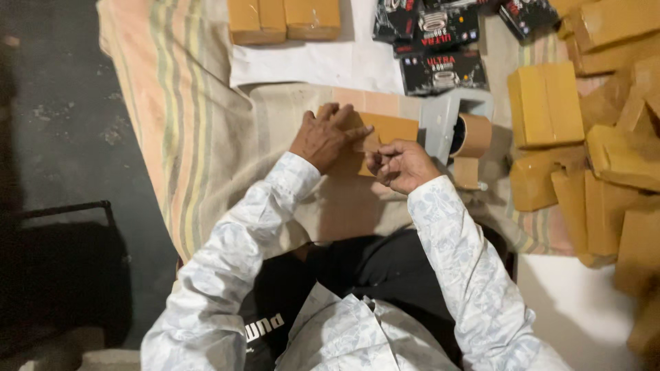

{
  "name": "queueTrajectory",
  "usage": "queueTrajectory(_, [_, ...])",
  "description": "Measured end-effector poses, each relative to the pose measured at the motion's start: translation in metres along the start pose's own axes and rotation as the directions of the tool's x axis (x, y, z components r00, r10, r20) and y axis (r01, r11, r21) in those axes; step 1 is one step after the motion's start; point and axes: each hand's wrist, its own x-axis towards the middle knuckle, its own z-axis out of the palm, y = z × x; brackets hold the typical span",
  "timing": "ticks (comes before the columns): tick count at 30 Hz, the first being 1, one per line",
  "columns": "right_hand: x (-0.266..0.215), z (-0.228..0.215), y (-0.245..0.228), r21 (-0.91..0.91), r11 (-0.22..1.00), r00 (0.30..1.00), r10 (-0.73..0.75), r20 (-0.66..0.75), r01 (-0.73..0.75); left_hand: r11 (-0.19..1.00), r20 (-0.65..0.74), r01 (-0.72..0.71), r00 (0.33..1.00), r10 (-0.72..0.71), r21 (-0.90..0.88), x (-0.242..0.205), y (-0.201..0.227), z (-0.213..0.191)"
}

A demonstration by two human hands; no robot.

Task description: The person places small black product boxes into larger brown cardboard shipping boxes, then closes and seals them with packing tape using a handheld dispenser. The sealed boxes are set aside on the floor.

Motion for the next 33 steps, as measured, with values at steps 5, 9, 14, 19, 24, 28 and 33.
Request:
queueTrajectory(5, [-0.013, -0.016, 0.048, 0.095, 0.994, 0.977, 0.03, 0.211, -0.051, 0.999, 0.021, -0.032, 0.999, 0.031, 0.04, -0.001, -0.007, -0.011])
queueTrajectory(9, [-0.064, -0.013, 0.147, -0.284, 0.946, 0.988, 0.154, -0.017, -0.153, 0.998, 0.016, -0.031, 0.999, 0.032, -0.052, 0.0, -0.008, -0.013])
queueTrajectory(14, [-0.108, 0.018, 0.141, -0.521, 0.792, 0.938, -0.343, 0.052, 0.318, 0.998, -0.01, -0.067, 0.998, 0.067, -0.01, -0.006, -0.01, -0.009])
queueTrajectory(19, [-0.048, 0.087, 0.053, -0.808, -0.547, 0.252, -0.768, 0.588, 0.218, 0.996, -0.041, -0.031, 0.999, 0.028, -0.086, -0.001, -0.016, 0.007])
queueTrajectory(24, [0.0, 0.122, 0.034, -0.78, -0.586, 0.503, -0.753, 0.424, -0.219, 0.856, -0.394, 0.019, 0.882, -0.258, -0.517, -0.01, -0.022, 0.044])
queueTrajectory(28, [0.026, 0.125, 0.05, -0.712, -0.645, 0.572, -0.707, 0.417, -0.278, 0.473, -0.347, -0.102, 0.813, -0.467, -0.875, -0.022, -0.017, 0.072])
queueTrajectory(33, [0.053, 0.13, 0.048, -0.728, -0.682, 0.479, -0.662, 0.577, -0.065, 0.705, -0.348, 0.109, 0.81, -0.471, -0.7, -0.015, -0.017, 0.064])
